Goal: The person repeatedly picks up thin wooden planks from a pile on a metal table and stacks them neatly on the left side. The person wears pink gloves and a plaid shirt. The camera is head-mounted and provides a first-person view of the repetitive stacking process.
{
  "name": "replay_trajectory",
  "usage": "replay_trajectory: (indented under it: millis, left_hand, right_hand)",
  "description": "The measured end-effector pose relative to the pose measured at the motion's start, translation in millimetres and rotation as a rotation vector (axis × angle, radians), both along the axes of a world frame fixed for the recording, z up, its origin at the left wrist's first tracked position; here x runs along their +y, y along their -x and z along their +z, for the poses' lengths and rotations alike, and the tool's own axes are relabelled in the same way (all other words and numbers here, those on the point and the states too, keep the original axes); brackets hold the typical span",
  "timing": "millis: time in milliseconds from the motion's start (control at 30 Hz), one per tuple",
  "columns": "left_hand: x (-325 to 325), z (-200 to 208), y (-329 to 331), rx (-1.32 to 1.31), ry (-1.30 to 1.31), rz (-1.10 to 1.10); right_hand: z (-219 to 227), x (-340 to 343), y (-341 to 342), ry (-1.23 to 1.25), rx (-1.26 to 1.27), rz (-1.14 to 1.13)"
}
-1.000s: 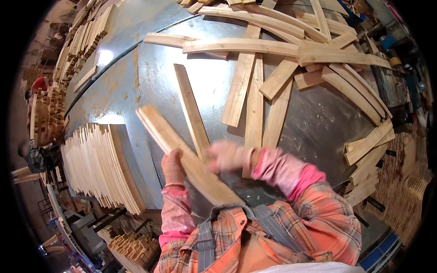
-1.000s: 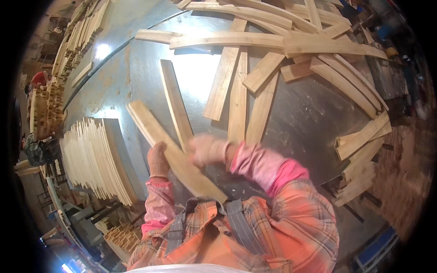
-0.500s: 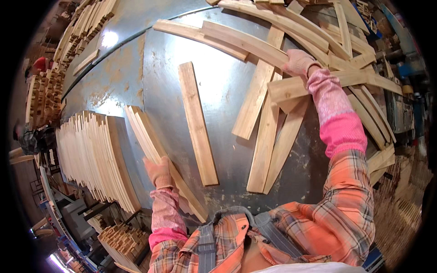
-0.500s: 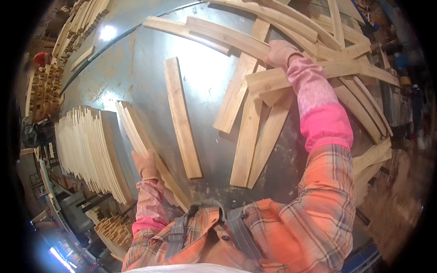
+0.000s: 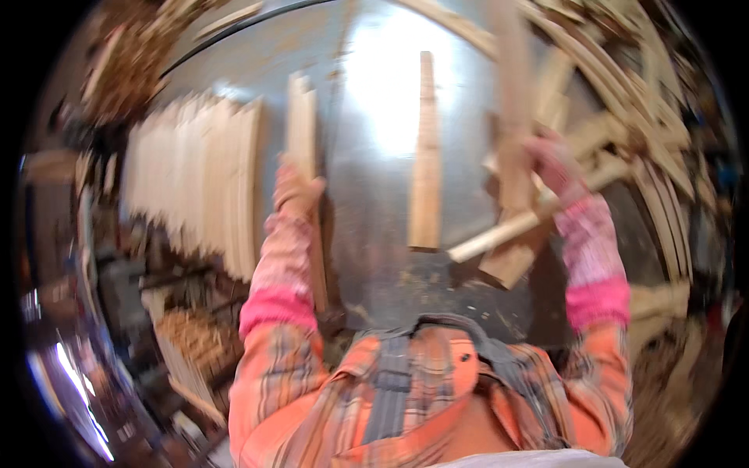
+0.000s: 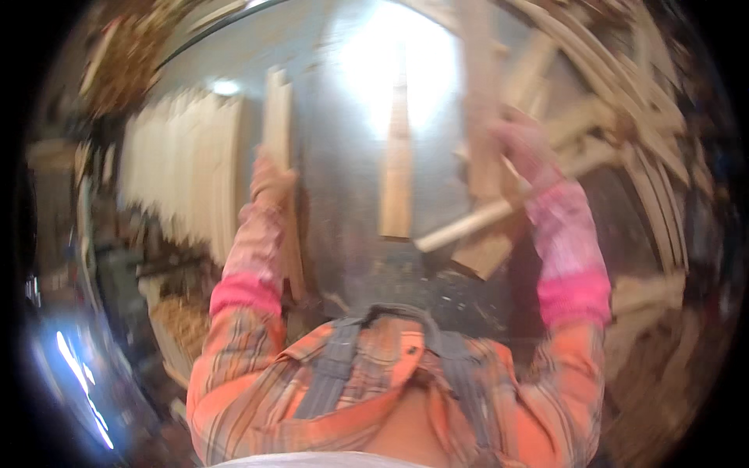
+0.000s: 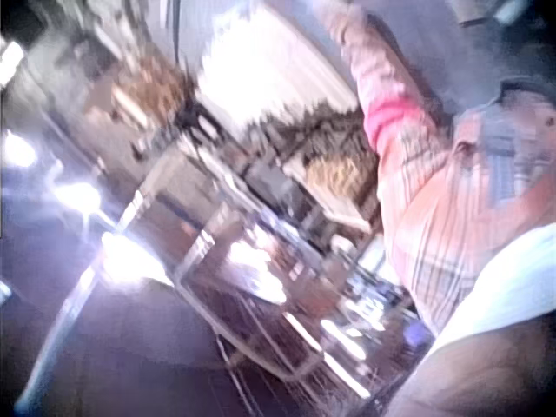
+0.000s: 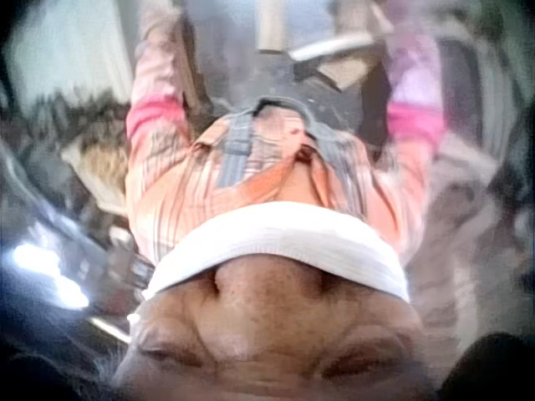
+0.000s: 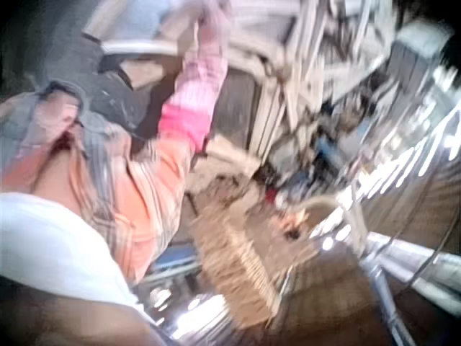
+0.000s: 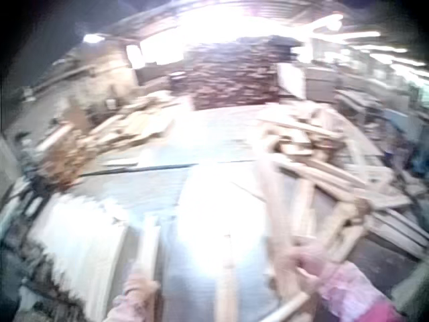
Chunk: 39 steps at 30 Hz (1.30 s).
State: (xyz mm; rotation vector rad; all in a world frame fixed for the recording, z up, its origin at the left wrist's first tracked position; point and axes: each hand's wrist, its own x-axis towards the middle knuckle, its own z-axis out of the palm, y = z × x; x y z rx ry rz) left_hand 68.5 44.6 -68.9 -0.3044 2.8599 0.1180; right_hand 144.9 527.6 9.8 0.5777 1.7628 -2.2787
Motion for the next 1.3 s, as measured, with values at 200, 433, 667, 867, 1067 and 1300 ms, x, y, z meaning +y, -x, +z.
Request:
replay_trajectory:
  millis: [200, 433, 667, 867, 1067, 1300]
  left_hand:
    - [-166.1, 26.2, -4.1, -0.063, 0.217, 0.099]
    - [-211.6, -4.8, -16.4, 0.141, 0.051, -0.008]
    - [-243.3, 37.1, -37.0, 0.463, -0.566, 0.112]
    - [-294.7, 44.7, -5.0, 0.266, -0.985, 0.456]
    - [-456.2, 31.3, 26.0, 0.093, -0.105, 0.279]
    - [-283.7, 38.7, -4.7, 0.654, -0.222, 0.004]
  right_hand:
    - [-41.3, -155.4, -20.8, 0.293, 0.133, 0.084]
    - [-27.2, -365.0, -34.7, 0.262, -0.09, 0.128]
    - [-14.7, -516.1, -32.6, -0.255, -0.06, 0.466]
    - [17.2, -588.7, 9.5, -0.633, 0.396, 0.929]
    - [-41.1, -433.6, 90.1, -0.875, 0.246, 0.586]
    - [-32.2, -188.5, 226.1, -1.427, -0.188, 0.355]
